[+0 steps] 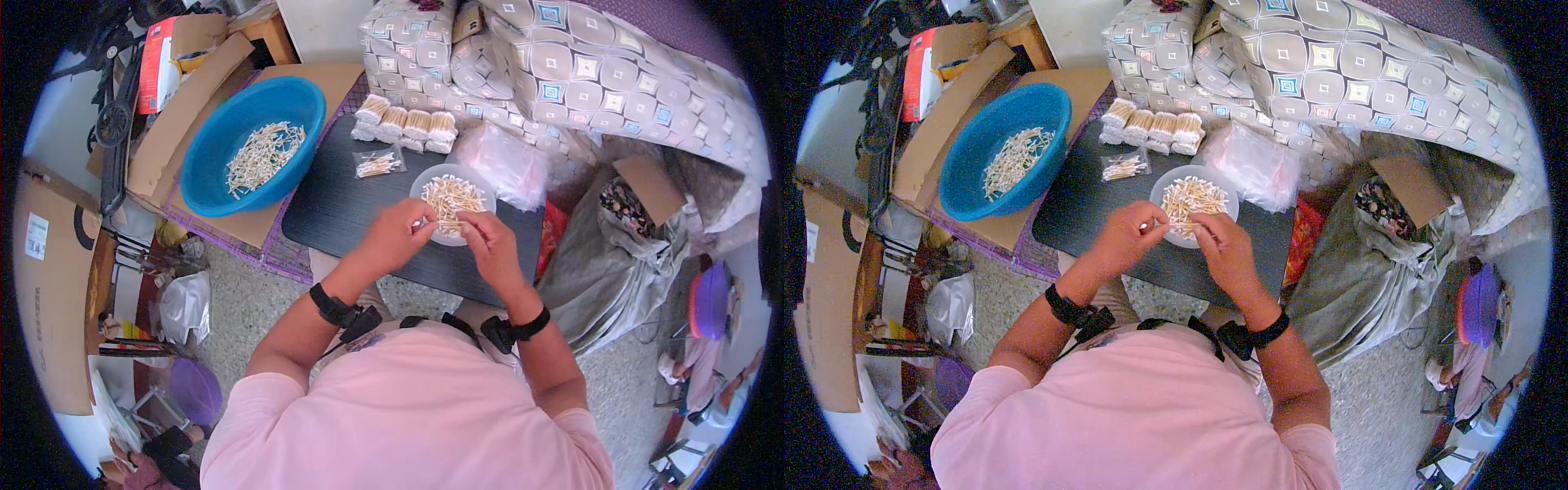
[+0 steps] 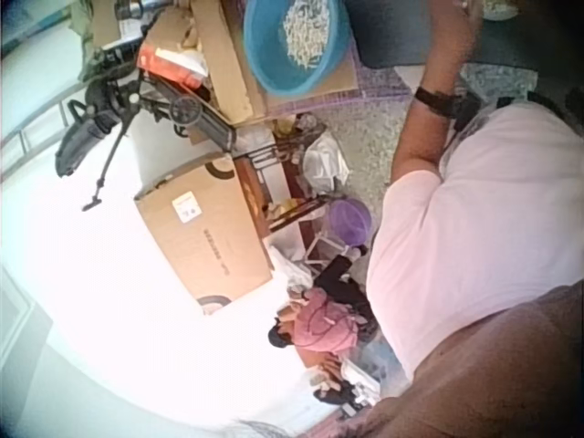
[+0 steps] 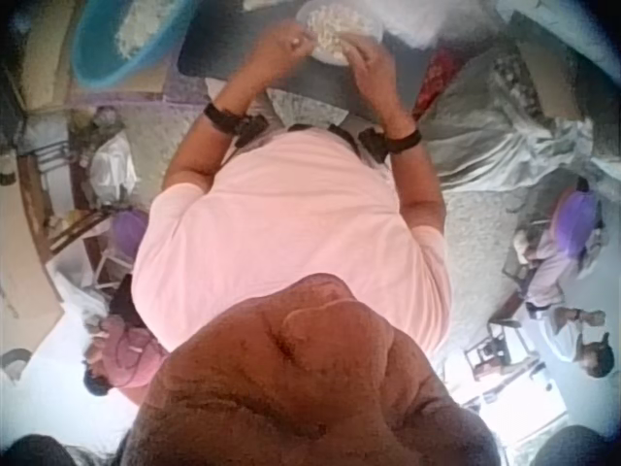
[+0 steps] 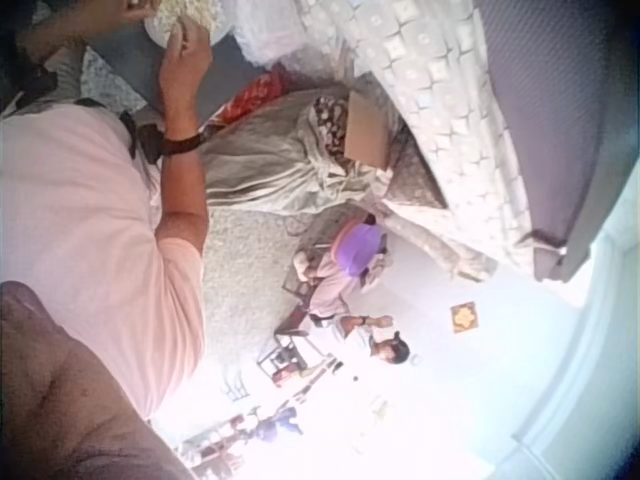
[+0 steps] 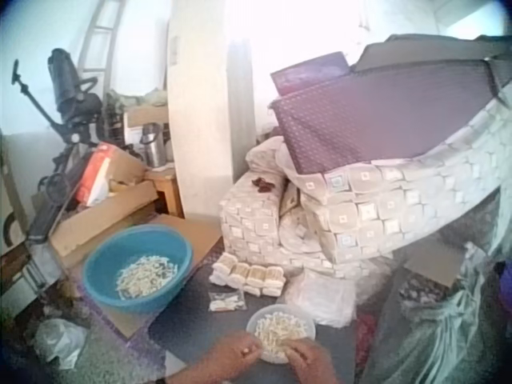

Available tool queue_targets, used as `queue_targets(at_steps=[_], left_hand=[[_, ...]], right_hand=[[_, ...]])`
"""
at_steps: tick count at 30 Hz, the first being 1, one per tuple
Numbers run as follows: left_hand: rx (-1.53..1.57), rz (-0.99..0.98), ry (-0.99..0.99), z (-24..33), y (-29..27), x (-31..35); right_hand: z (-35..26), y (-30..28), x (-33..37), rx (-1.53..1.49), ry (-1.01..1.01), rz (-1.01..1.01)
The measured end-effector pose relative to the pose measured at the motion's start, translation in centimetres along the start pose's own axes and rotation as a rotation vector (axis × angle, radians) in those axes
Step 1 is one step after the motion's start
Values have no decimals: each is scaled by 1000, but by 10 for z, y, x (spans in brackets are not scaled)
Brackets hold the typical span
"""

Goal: Packaging small white cotton swabs into plastic bags at a workstation.

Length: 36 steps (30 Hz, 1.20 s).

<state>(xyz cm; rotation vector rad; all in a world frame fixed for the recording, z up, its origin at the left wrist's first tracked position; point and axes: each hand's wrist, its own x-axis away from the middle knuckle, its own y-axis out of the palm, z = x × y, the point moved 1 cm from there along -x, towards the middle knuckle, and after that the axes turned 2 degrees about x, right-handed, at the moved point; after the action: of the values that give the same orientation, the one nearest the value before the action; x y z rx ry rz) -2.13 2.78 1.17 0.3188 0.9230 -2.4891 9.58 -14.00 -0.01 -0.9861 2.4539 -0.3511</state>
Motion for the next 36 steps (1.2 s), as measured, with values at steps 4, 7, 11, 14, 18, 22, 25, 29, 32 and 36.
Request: queue_targets(at_steps=[4,7,11,14,18,22,25,29,32,36], left_hand=[[83,1,-41,12,2,-2],[207,9,-117,17,5,-5],[356,-14,-177,13,9,-5],[315,34,-133,15,9,-6],[268,18,-121,12,12,-5],[326,-127,-232,10,19,0],[420,-219,-221,14,22,3],[448,-226,-194,9,27,4],[428,-232,-203,2,29,4],[649,-107,-341,-6,33,4]], right_hand=[[2,1,4,71,-7,-65],[3,3,9,-19,20,-38],[4,4,10,-93,48,3],[3,-1,8,-100,89,49],[3,-4,8,-191,108,90],[-2,-6,6,-393,153,36],[-1,-3,6,-458,163,-26],[-1,-2,6,-405,139,-90],[-2,-1,5,-344,107,-93],[-8,3,6,-235,248,-155]])
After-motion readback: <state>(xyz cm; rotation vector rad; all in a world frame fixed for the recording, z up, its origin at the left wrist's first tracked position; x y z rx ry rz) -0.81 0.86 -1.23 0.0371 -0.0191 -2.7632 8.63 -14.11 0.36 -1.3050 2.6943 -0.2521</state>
